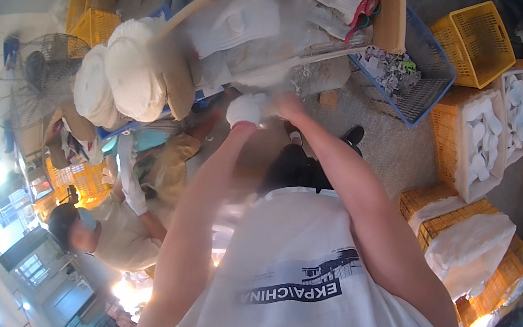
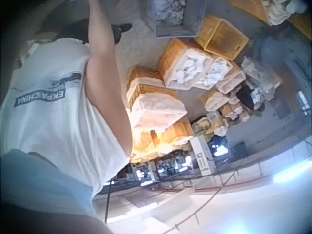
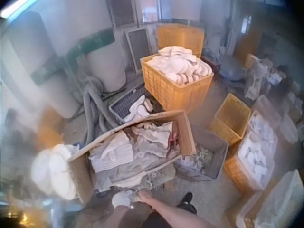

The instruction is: The person repeatedly picks up white fabric pieces, trims edges with scissors, and places them into a yellow crate. The person also moves a crate and retrieves more fabric from a cardboard box.

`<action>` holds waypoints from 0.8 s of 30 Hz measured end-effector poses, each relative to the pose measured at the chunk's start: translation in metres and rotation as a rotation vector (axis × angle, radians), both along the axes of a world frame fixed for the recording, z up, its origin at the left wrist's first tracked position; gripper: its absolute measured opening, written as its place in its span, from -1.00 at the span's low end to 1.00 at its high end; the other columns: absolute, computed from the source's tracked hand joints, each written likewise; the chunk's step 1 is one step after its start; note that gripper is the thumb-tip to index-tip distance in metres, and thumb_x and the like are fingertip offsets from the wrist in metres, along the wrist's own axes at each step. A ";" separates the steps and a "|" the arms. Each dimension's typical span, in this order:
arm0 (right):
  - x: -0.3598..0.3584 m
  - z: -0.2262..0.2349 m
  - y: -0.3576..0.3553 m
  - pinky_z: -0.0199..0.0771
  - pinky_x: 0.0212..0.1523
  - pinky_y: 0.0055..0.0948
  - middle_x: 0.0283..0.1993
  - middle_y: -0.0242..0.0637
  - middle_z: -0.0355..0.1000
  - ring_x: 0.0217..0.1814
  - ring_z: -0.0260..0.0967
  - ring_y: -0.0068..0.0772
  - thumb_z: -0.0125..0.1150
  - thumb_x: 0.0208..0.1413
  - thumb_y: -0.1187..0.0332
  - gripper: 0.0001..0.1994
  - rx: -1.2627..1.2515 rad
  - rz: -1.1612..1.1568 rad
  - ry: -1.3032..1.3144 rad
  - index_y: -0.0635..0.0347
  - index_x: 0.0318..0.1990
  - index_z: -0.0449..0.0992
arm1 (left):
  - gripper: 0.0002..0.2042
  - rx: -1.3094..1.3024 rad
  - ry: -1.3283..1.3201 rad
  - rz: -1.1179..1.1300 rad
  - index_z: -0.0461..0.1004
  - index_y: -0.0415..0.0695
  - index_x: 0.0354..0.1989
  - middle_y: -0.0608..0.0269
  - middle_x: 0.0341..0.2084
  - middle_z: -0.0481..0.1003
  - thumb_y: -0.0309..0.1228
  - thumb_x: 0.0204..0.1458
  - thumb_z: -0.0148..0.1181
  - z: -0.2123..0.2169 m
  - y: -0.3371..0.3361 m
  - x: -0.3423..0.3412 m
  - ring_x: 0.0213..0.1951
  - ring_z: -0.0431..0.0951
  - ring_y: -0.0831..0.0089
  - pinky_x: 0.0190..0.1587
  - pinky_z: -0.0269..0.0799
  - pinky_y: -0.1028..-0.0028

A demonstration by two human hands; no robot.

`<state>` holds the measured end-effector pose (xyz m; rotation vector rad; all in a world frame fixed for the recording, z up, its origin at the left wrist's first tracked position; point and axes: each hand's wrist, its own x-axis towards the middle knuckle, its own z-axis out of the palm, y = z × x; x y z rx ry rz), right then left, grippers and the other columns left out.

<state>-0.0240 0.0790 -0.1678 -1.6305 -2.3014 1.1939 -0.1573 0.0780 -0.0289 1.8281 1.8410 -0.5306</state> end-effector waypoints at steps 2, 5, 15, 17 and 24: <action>-0.009 -0.005 0.007 0.54 -0.23 -0.21 -0.14 -0.01 0.50 -0.24 0.53 -0.13 0.10 0.08 0.15 -0.64 -0.117 -0.049 0.072 0.16 -0.06 0.55 | -0.70 0.075 0.019 0.094 0.51 0.16 -0.05 0.22 -0.16 0.57 -0.27 -0.01 0.16 -0.008 0.007 -0.004 -0.11 0.58 0.19 -0.17 0.52 0.25; -0.012 -0.007 0.021 0.53 -0.16 -0.15 -0.16 0.01 0.50 -0.19 0.52 -0.10 0.10 0.09 0.14 -0.63 -0.207 -0.017 0.023 0.09 0.00 0.53 | -0.76 0.030 0.097 0.177 0.55 0.11 -0.12 0.22 -0.19 0.58 -0.28 0.01 0.14 -0.025 0.013 0.000 -0.14 0.60 0.22 -0.18 0.53 0.25; 0.030 0.005 0.052 0.48 -0.05 -0.11 -0.10 -0.02 0.51 -0.05 0.49 -0.04 0.10 0.02 0.18 -0.68 -0.098 0.073 -0.243 -0.01 -0.09 0.59 | -0.74 0.259 -0.090 0.229 0.57 0.10 -0.15 0.26 -0.18 0.58 -0.17 0.01 0.12 -0.023 0.006 0.056 -0.14 0.59 0.23 -0.14 0.52 0.26; 0.035 0.002 0.057 0.48 -0.05 -0.09 -0.11 -0.03 0.52 -0.05 0.49 -0.02 0.12 -0.01 0.20 -0.67 -0.114 -0.024 -0.169 0.05 -0.10 0.60 | -0.67 0.266 -0.179 0.411 0.56 0.09 -0.12 0.23 -0.17 0.58 -0.10 -0.04 0.16 -0.014 0.007 0.071 -0.12 0.58 0.22 -0.13 0.51 0.27; 0.044 0.020 0.073 0.47 -0.07 -0.08 -0.16 -0.03 0.53 -0.07 0.49 -0.01 0.18 -0.09 0.17 -0.66 -0.139 -0.031 -0.133 0.14 -0.20 0.62 | -0.66 0.316 -0.291 0.674 0.63 -0.05 -0.23 0.00 -0.28 0.58 -0.12 0.09 -0.01 0.006 0.007 0.091 -0.17 0.56 0.08 -0.18 0.42 0.23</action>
